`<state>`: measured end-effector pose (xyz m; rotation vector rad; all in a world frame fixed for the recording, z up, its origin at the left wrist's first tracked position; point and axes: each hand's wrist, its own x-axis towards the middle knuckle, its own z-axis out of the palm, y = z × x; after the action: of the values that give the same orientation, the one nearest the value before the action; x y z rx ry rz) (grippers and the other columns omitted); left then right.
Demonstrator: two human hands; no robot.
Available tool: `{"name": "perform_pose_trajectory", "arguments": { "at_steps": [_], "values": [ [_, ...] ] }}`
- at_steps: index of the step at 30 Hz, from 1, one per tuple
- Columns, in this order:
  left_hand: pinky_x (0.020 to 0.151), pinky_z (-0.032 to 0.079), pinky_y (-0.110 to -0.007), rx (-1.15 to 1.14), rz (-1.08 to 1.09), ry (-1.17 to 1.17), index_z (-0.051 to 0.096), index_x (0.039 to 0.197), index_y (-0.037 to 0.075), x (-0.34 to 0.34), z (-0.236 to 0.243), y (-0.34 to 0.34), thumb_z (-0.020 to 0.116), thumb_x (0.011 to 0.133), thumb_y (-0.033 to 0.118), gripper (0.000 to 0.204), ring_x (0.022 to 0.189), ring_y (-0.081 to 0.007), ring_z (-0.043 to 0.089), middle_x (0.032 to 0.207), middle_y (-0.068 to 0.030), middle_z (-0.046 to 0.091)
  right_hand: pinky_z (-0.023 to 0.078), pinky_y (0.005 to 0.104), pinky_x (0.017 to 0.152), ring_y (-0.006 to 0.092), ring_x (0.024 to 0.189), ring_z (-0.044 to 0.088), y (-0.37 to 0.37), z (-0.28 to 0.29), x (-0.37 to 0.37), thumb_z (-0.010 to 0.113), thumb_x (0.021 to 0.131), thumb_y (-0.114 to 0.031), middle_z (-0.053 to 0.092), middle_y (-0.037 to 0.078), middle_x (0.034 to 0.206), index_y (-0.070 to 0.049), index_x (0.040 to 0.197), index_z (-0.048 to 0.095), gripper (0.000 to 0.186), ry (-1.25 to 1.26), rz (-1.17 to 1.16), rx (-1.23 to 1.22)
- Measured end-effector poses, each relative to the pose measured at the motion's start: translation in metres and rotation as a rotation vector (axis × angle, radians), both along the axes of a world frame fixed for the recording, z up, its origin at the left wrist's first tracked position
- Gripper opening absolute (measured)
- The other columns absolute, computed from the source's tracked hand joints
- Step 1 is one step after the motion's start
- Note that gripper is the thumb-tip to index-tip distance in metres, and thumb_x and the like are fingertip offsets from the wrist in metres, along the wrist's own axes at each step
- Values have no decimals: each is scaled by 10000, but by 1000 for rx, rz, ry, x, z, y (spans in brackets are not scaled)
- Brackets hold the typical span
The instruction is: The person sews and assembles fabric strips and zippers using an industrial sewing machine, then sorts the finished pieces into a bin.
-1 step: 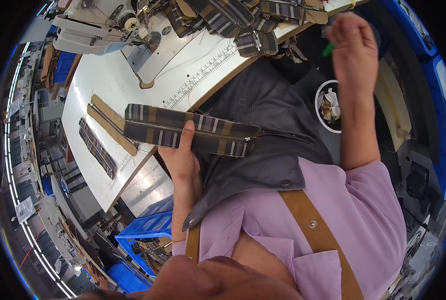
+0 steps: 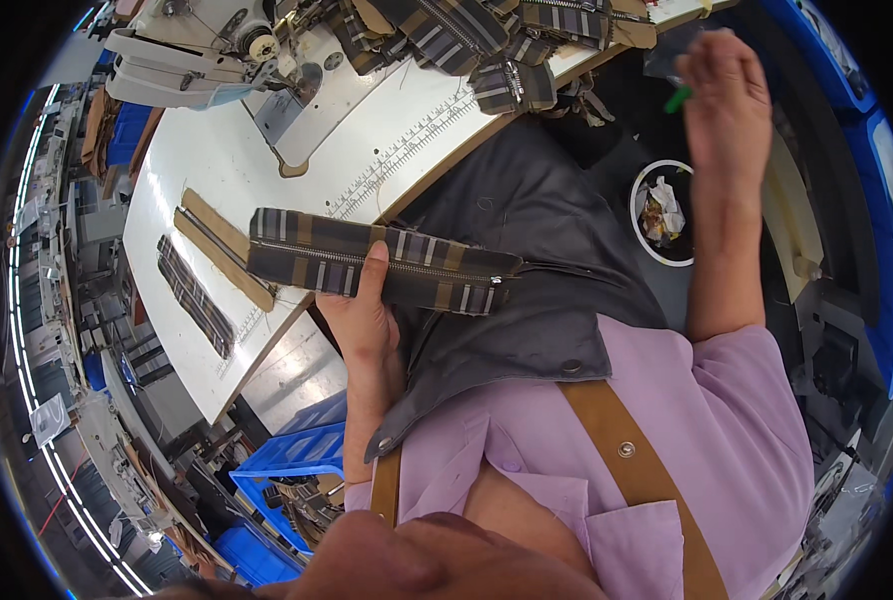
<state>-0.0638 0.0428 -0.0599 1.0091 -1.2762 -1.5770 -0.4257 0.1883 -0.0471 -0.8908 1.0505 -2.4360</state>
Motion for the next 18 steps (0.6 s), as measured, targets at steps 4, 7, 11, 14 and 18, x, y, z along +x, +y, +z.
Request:
{"name": "perform_pose_trajectory", "arguments": {
  "at_steps": [4, 7, 11, 14, 18],
  "values": [
    [856, 497, -257, 43, 24, 25, 607, 1109, -12, 2, 2, 2, 719, 848, -60, 288, 913, -117, 611, 1035, -60, 647, 482, 315, 783, 123, 857, 608, 66, -24, -73, 651, 966, -145, 677, 56, 962, -32, 1031, 661, 131, -180, -515, 124],
    [854, 500, -257, 54, 57, 41, 607, 1118, -16, 1, 3, 3, 717, 850, -64, 294, 910, -116, 611, 1042, -60, 646, 484, 287, 745, 128, 849, 619, 134, -58, -132, 687, 946, -171, 687, 62, 963, -35, 1027, 662, 160, -204, -783, 239],
    [874, 493, -265, 86, 13, 19, 605, 1118, -22, 3, -3, 0, 729, 844, -62, 303, 927, -117, 605, 1045, -57, 643, 465, 228, 715, 70, 818, 601, 155, -62, -125, 691, 947, -192, 702, 31, 954, -28, 1040, 700, 189, 95, -851, 652],
    [924, 499, -305, 73, -60, 8, 575, 1198, -39, -5, -2, -4, 636, 907, -21, 298, 999, -161, 627, 1098, -114, 653, 466, 210, 769, 46, 842, 595, 100, -37, -41, 686, 944, -177, 693, -15, 936, -50, 1018, 733, 154, 389, -380, 919],
    [995, 490, -388, 350, -290, 235, 436, 1382, -73, -15, 14, -2, 397, 948, 109, 473, 1160, -292, 610, 1247, -262, 614, 465, 270, 651, 138, 716, 614, 13, -3, 79, 717, 868, -116, 649, 39, 790, -73, 908, 711, 59, 920, 151, 895]
  ]
}}
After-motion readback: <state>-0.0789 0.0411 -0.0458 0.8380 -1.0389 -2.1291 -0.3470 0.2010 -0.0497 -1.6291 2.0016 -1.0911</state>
